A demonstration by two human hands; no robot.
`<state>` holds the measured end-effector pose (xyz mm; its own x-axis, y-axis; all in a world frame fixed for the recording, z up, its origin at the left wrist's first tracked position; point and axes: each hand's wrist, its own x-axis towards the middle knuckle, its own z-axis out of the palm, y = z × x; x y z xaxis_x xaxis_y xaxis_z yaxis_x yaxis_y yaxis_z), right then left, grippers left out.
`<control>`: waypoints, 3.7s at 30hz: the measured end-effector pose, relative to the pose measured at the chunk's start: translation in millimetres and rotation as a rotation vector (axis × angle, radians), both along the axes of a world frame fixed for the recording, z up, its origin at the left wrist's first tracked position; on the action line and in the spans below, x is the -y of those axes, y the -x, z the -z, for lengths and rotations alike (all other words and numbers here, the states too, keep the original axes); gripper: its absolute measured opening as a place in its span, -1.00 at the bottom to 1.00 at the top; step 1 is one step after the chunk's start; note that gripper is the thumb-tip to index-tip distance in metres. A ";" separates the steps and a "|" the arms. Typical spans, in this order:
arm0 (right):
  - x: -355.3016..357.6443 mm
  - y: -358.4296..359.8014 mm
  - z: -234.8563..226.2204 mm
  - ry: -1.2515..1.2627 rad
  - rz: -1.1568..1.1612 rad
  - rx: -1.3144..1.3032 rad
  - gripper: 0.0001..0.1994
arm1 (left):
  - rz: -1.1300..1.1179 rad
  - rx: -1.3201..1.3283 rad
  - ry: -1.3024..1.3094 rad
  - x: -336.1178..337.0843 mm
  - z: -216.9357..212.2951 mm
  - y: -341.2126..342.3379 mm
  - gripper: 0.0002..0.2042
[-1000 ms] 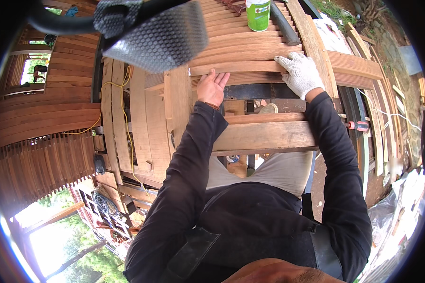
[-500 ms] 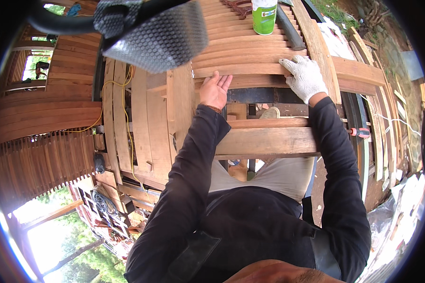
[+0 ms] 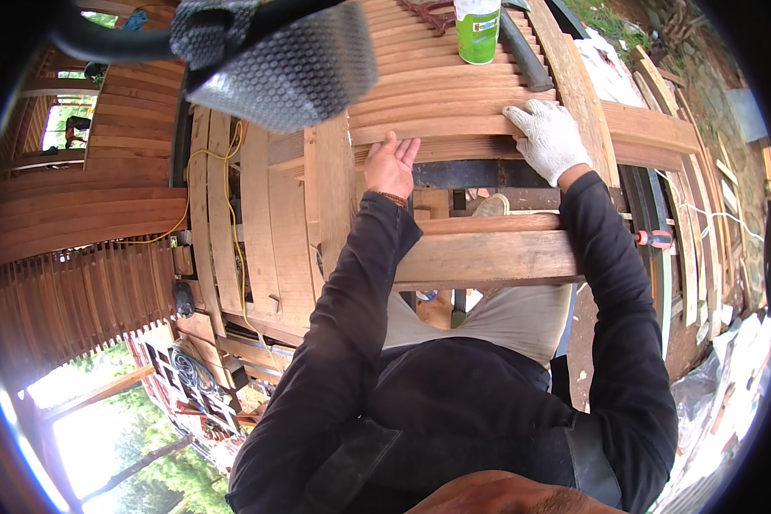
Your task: The person assembles a wooden frame by applying glue to small wooden strips and nailing them into place. They repeatedly pick up strips, apply adhesive, position them on the frame, and secure them with a hammer and nails.
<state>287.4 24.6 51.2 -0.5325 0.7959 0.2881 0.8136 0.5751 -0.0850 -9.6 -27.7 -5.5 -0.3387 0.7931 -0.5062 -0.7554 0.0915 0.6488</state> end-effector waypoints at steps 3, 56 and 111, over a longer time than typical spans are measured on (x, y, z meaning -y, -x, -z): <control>0.9 3.7 -8.2 0.082 -0.005 0.023 -0.54 | 0.003 -0.010 -0.022 1.0 3.7 3.4 -0.55; 136.2 -104.9 -67.8 1.103 0.496 -1.455 -0.08 | 0.928 -2.170 -0.377 -64.7 -35.4 -85.8 -0.54; 105.9 -38.1 -82.4 0.764 -0.080 -0.607 0.07 | 0.569 -1.874 -0.494 3.8 -31.5 -26.7 -0.46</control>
